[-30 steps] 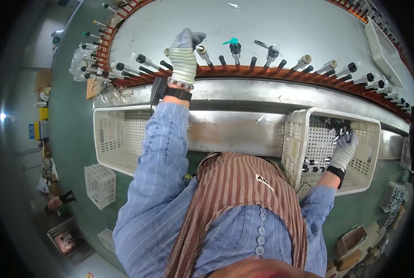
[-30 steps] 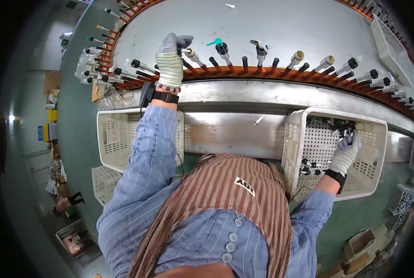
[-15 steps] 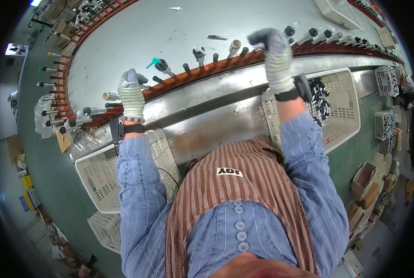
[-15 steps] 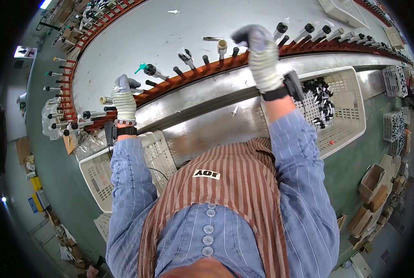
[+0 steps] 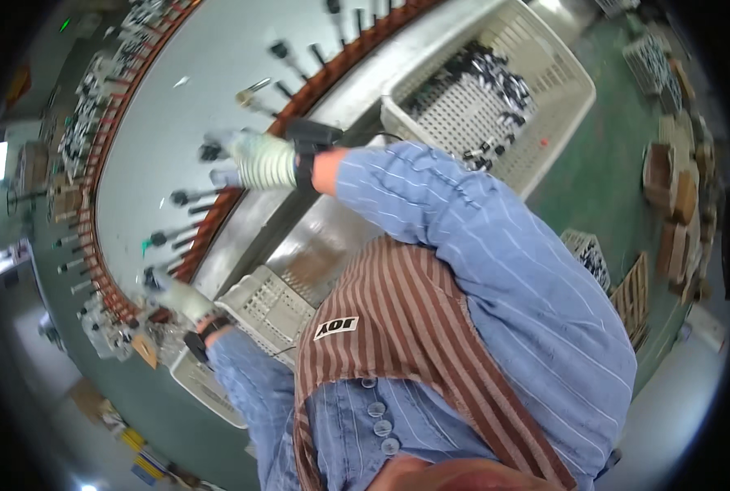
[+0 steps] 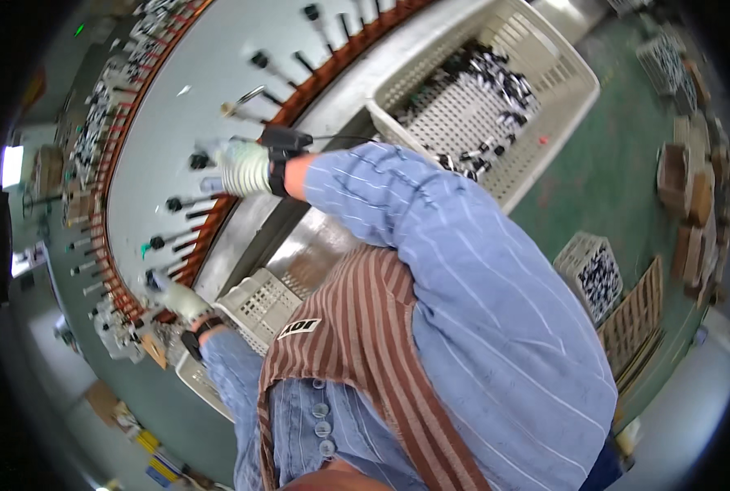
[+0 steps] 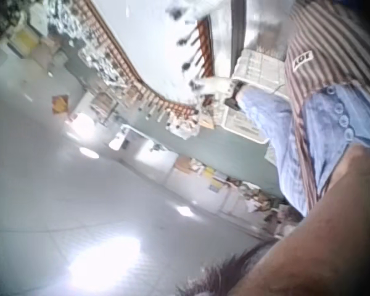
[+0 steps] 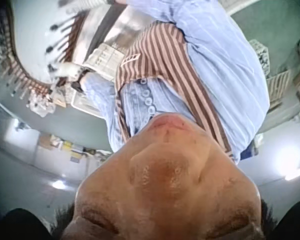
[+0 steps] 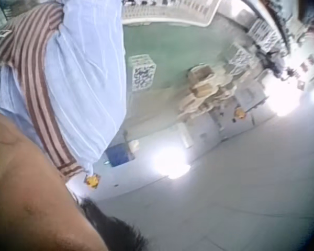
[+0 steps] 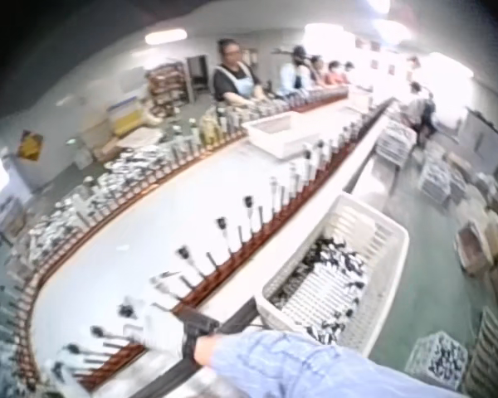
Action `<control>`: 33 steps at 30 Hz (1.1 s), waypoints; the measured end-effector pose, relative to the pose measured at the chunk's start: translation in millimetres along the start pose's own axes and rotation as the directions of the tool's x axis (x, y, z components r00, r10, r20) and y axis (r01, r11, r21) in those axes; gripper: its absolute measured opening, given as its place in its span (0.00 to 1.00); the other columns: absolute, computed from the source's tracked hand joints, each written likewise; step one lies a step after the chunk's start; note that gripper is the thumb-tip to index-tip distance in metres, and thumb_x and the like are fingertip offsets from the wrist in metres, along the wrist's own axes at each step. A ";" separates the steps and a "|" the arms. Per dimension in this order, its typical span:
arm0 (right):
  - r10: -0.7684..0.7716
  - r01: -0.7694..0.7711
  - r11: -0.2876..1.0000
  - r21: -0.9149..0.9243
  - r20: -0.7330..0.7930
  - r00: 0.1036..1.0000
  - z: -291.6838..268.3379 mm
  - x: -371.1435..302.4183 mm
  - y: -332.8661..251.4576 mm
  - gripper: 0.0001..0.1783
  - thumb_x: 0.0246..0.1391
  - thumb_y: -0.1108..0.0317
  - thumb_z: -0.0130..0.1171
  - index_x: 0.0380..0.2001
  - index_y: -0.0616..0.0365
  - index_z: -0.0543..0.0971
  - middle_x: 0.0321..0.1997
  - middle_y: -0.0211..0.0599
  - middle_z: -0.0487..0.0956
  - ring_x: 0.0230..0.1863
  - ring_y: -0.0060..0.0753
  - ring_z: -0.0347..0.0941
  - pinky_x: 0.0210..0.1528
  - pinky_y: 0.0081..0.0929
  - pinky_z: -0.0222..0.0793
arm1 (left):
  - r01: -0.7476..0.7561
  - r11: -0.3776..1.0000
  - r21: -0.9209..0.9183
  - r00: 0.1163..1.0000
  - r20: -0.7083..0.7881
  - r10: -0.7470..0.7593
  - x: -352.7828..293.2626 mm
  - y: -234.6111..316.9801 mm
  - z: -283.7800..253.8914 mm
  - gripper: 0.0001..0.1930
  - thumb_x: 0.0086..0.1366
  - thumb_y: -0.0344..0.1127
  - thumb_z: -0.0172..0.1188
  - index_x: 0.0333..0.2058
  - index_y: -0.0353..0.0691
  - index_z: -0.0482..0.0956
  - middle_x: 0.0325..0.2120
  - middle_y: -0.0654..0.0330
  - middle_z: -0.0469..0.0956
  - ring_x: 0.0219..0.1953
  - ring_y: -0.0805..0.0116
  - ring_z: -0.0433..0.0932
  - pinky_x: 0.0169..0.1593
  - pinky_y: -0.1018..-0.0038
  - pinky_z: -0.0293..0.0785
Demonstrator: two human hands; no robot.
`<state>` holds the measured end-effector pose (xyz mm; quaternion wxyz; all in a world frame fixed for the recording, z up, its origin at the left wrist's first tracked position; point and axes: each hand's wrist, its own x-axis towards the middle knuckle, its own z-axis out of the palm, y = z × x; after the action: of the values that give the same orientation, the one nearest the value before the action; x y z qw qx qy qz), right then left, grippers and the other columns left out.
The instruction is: Assembling small plastic components onto a circular production line conveyor.
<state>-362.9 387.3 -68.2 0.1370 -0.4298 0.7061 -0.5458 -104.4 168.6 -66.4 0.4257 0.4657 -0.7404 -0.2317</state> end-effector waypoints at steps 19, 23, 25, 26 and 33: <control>0.565 -0.987 0.125 -0.099 -0.811 0.153 -336.3 -228.8 388.3 0.38 0.40 0.55 0.69 0.58 0.43 0.72 0.58 0.48 0.73 0.51 0.55 0.75 0.53 0.43 0.71 | 0.031 0.871 -0.490 0.324 0.830 0.454 -259.3 275.7 228.1 0.07 0.66 0.25 0.57 0.41 0.38 0.80 0.38 0.57 0.81 0.41 0.64 0.79 0.46 0.72 0.74; 0.528 -0.868 0.426 -0.257 -0.708 0.469 -312.4 -230.2 398.3 0.29 0.42 0.61 0.67 0.52 0.45 0.75 0.57 0.53 0.71 0.50 0.56 0.74 0.52 0.46 0.71 | 0.007 0.899 -0.437 0.262 0.869 0.420 -287.7 287.1 245.0 0.07 0.66 0.27 0.57 0.41 0.38 0.80 0.37 0.57 0.82 0.40 0.66 0.80 0.45 0.73 0.74; 0.590 -0.852 0.505 -0.138 -0.665 0.458 -314.2 -233.5 398.4 0.26 0.45 0.58 0.67 0.49 0.47 0.74 0.49 0.49 0.73 0.46 0.51 0.75 0.49 0.44 0.72 | 0.048 0.926 -0.375 0.237 0.905 0.355 -291.9 291.8 246.4 0.07 0.66 0.28 0.57 0.41 0.37 0.80 0.36 0.57 0.82 0.40 0.66 0.80 0.45 0.73 0.74; 0.642 -0.826 0.564 -0.011 -0.623 0.447 -317.8 -236.3 397.0 0.23 0.48 0.55 0.66 0.46 0.48 0.74 0.41 0.46 0.74 0.41 0.46 0.76 0.46 0.41 0.73 | 0.077 0.941 -0.329 0.190 0.931 0.311 -292.5 294.5 250.6 0.08 0.66 0.29 0.56 0.41 0.36 0.80 0.36 0.56 0.82 0.39 0.67 0.80 0.45 0.74 0.74; 0.941 -0.231 0.140 0.963 -0.056 0.334 -334.6 -179.3 273.9 0.22 0.62 0.40 0.53 0.37 0.48 0.76 0.30 0.26 0.77 0.22 0.25 0.69 0.19 0.19 0.60 | 0.333 0.914 -0.232 0.109 0.972 0.207 -288.0 302.9 284.0 0.13 0.70 0.36 0.53 0.45 0.34 0.79 0.34 0.57 0.81 0.37 0.72 0.79 0.43 0.76 0.74</control>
<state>-603.5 751.0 -238.3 0.2803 0.2975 0.4436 -0.7976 -435.1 547.8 -112.3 -0.1040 0.1255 -0.7466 -0.6449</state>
